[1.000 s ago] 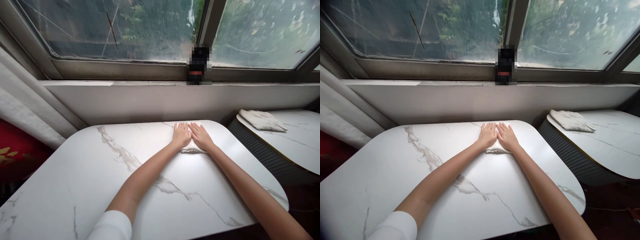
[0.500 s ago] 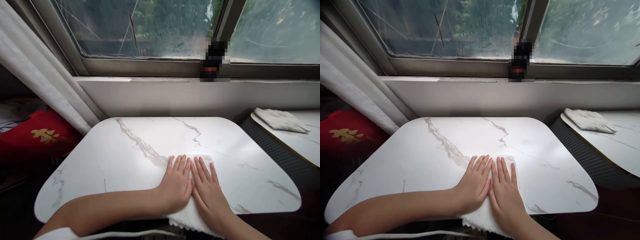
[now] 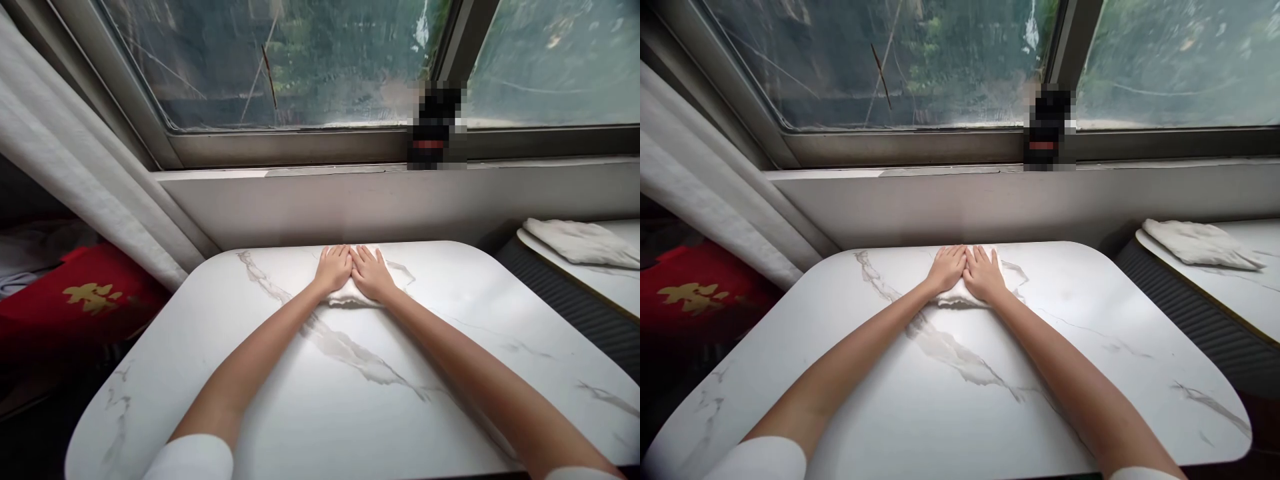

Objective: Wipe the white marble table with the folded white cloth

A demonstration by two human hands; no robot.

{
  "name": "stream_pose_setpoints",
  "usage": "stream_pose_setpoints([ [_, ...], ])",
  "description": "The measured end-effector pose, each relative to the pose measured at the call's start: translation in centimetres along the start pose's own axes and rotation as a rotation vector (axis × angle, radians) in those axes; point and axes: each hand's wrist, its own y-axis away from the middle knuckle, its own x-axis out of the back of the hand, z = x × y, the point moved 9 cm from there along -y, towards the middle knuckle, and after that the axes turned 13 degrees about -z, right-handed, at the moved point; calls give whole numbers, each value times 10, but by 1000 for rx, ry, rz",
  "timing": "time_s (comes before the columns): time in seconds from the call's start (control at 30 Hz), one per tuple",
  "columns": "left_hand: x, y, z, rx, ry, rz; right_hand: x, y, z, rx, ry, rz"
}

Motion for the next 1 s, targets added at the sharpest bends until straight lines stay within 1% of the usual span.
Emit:
stream_pose_setpoints([
  [0.07,5,-18,-12,7,-6,18,2,-21,3,-19,-11,12],
  [0.17,7,-28,-21,12,-11,33,3,-33,5,-27,-21,23],
  [0.27,5,-24,-20,22,-11,39,4,-28,3,-11,-27,36],
  [0.37,2,-7,-13,29,-21,35,3,-10,-3,9,-40,24],
  [0.43,0,13,-5,10,-31,24,1,10,-11,18,-62,11],
  [0.5,-2,39,6,-33,-32,3,-3,36,-19,28,-137,12],
  [0.57,-3,72,16,-85,-13,-29,-12,68,-27,67,-302,-2],
  [0.67,-3,127,30,-157,33,-80,-31,120,-41,181,-620,-71],
  [0.73,-3,164,38,-190,53,-114,-42,154,-51,252,-740,-127],
  [0.8,-2,196,44,-193,59,-139,-49,182,-64,308,-745,-170],
  [0.87,-1,221,47,-172,60,-148,-50,202,-79,358,-676,-188],
  [0.93,-1,234,46,-137,61,-149,-46,208,-92,387,-579,-179],
  [1.0,-2,231,37,-88,61,-143,-40,197,-101,386,-471,-161],
])
